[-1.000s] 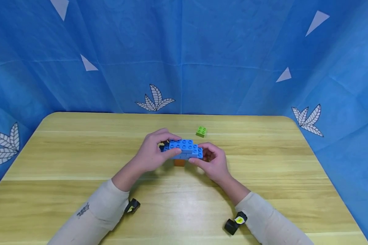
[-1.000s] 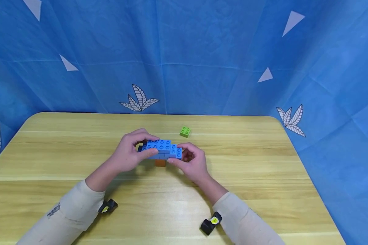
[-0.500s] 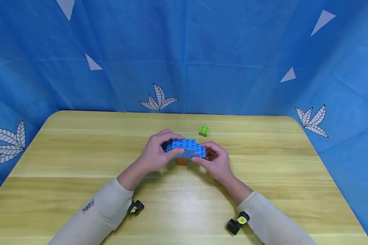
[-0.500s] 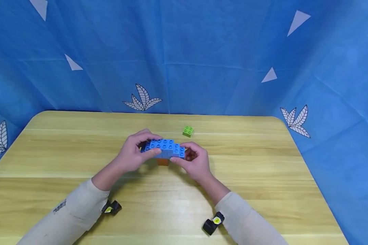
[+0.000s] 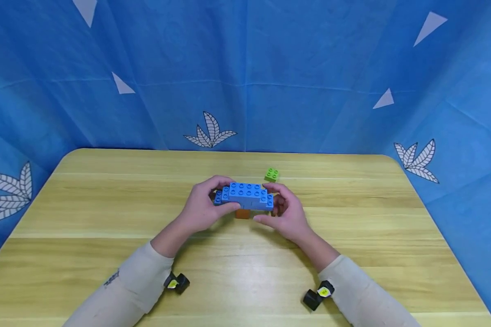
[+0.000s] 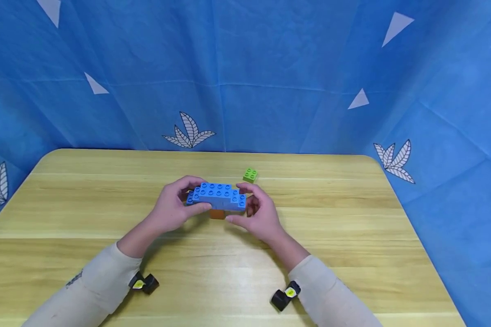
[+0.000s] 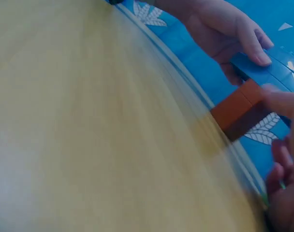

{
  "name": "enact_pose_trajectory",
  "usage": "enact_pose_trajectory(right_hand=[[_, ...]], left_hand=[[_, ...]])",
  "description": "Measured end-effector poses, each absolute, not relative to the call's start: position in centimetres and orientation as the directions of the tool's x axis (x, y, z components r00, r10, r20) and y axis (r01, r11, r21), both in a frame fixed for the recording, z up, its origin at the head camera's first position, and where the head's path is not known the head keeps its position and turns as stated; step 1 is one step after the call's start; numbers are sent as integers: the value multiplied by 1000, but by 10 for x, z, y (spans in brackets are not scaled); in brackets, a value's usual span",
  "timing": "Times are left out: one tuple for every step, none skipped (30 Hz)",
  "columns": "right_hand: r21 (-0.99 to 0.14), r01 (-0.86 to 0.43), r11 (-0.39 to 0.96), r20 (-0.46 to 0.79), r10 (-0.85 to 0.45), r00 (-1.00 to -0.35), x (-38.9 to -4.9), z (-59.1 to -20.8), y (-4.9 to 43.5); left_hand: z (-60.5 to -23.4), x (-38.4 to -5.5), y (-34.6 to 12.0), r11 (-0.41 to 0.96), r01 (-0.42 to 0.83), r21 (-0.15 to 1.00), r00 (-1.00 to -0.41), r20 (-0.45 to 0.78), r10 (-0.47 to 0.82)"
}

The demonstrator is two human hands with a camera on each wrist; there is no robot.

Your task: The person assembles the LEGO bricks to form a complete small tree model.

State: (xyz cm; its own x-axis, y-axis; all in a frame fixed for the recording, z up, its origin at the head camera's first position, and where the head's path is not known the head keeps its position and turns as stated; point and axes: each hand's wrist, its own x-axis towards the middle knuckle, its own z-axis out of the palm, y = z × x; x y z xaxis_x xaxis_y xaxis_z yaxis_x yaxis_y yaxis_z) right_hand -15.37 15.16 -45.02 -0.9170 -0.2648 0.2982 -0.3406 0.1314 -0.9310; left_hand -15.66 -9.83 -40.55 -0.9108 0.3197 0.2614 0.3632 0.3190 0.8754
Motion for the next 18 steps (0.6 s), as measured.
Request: enact_pose_trajectory(right_hand=[[-932, -332, 147, 277, -303, -912, -155, -449, 153], [-934, -320, 160, 254, -336, -907, -157, -449, 156], [-939, -303, 163, 230, -356, -905, -159, -448, 159], [-943, -286, 170, 209, -365, -907, -161, -448, 162], [-948, -269, 173, 193, -361, -913, -163, -448, 165], [-952, -250, 179, 179, -341, -923, -165, -448, 168], [-954, -235, 185, 170, -311, -935, -167, -448, 171], [-955, -219, 200, 161, -271, -949, -169, -448, 173], [-953, -205, 221, 154, -229, -961, -171, -448, 175], [-948, -198, 249, 153, -188, -970, -173, -448, 176], [-941, -192, 280, 155, -150, -976, -176, -448, 176], [-929, -190, 318, 161, -116, -980, -179, -448, 176], [-917, -190, 351, 169, -91, -981, -182, -448, 176], [-904, -188, 385, 175, -70, -982, -186, -448, 176], [-889, -187, 418, 181, -55, -982, -190, -448, 175], [-876, -184, 446, 184, -43, -982, -194, -448, 174], [-864, -180, 471, 187, -33, -982, -198, -448, 173], [-852, -176, 493, 189, -25, -982, -202, -448, 172]], left_hand=[[-406, -157, -98, 317, 357, 879, -914, 258, 315], [-407, -156, -98, 315, 355, 880, -915, 257, 312], [-408, -157, -98, 315, 352, 882, -916, 256, 308], [-409, -156, -97, 314, 350, 883, -917, 255, 306], [-410, -157, -97, 313, 349, 883, -918, 255, 305], [-411, -157, -96, 312, 347, 884, -919, 254, 303], [-411, -157, -96, 313, 344, 885, -920, 251, 301], [-412, -156, -95, 315, 341, 886, -921, 249, 299], [-413, -156, -95, 316, 338, 886, -923, 246, 295], [-413, -156, -95, 316, 335, 888, -925, 246, 291], [-413, -155, -95, 317, 333, 888, -926, 245, 286], [-413, -155, -95, 318, 332, 888, -928, 246, 281], [-412, -154, -95, 318, 331, 888, -928, 247, 278], [-412, -154, -95, 317, 332, 889, -929, 249, 275], [-412, -153, -95, 314, 334, 889, -928, 253, 272], [-412, -153, -95, 313, 335, 889, -929, 255, 269], [-413, -153, -96, 315, 335, 888, -929, 257, 265], [-413, -153, -96, 316, 337, 887, -929, 260, 262]])
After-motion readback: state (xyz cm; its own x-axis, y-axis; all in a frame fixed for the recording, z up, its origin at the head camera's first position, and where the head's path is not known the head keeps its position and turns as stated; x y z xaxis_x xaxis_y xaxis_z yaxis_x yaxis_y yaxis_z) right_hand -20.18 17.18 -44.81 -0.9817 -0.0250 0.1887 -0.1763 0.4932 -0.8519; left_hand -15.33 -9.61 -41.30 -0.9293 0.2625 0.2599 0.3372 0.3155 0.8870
